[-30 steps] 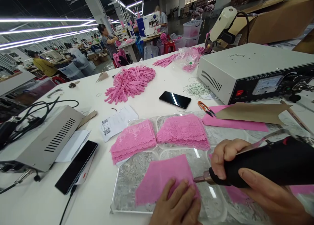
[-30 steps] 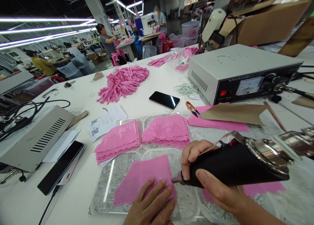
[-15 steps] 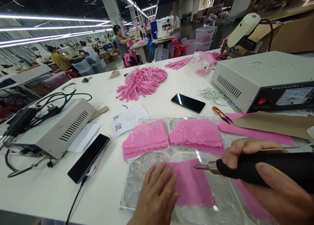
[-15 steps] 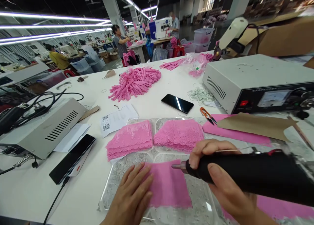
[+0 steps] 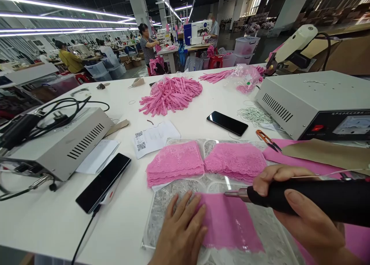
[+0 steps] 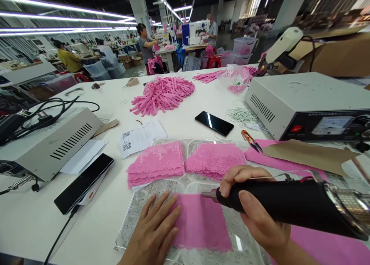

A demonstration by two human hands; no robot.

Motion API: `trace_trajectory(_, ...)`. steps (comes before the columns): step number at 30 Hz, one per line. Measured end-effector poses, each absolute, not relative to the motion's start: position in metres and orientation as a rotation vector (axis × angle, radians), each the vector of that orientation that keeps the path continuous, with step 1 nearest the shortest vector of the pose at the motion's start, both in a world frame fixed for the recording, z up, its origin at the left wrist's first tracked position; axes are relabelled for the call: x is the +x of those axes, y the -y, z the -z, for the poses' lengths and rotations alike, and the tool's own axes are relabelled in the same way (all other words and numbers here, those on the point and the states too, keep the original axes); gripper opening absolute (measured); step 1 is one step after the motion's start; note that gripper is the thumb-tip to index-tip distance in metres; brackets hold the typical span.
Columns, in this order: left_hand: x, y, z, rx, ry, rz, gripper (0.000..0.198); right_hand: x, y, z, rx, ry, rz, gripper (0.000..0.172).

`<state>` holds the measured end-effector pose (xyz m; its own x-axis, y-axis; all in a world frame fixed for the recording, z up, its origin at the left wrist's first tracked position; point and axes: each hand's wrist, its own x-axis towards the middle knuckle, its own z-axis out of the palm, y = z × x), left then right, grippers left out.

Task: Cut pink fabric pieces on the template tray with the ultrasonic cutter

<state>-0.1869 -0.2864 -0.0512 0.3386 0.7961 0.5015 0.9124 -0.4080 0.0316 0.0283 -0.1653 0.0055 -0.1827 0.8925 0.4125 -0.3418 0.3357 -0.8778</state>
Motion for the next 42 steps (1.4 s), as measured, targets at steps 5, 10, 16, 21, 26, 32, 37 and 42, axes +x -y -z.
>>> trace_trajectory(5, -0.186, 0.286, 0.053, -2.358, 1.532, 0.591, 0.031, 0.027, 0.165, -0.006, -0.566, 1.318, -1.208, 0.002)
trace_trajectory(10, -0.186, 0.287, 0.055, -2.359, 1.541, 0.595, 0.029, 0.029, 0.164, -0.005, -0.569, 1.294, -1.237, 0.001)
trace_trajectory(16, -0.184, 0.285, 0.048, -2.360, 1.574, 0.689, 0.027, 0.020, 0.166, -0.006, -0.507, 1.337, -1.244, 0.010)
trace_trajectory(21, -0.184, 0.285, 0.048, -2.350, 1.591, 0.745, 0.025, 0.009, 0.167, -0.004, -0.457, 1.396, -1.268, 0.007)
trace_trajectory(26, -0.185, 0.285, 0.050, -2.338, 1.583, 0.740, 0.025, 0.009, 0.167, -0.001, -0.454, 1.410, -1.290, 0.007)
trace_trajectory(32, -0.186, 0.283, 0.051, -2.353, 1.567, 0.716, 0.025, 0.006, 0.167, 0.001, -0.438, 1.362, -1.311, 0.006)
trace_trajectory(37, -0.190, 0.282, 0.050, -2.343, 1.497, 0.731, 0.028, 0.029, 0.155, -0.018, -0.427, 1.180, -1.274, 0.015)
trace_trajectory(42, -0.167, 0.278, 0.044, -2.368, 1.384, 0.810, 0.026, 0.089, 0.139, -0.038, -0.596, 1.043, -1.206, 0.028)
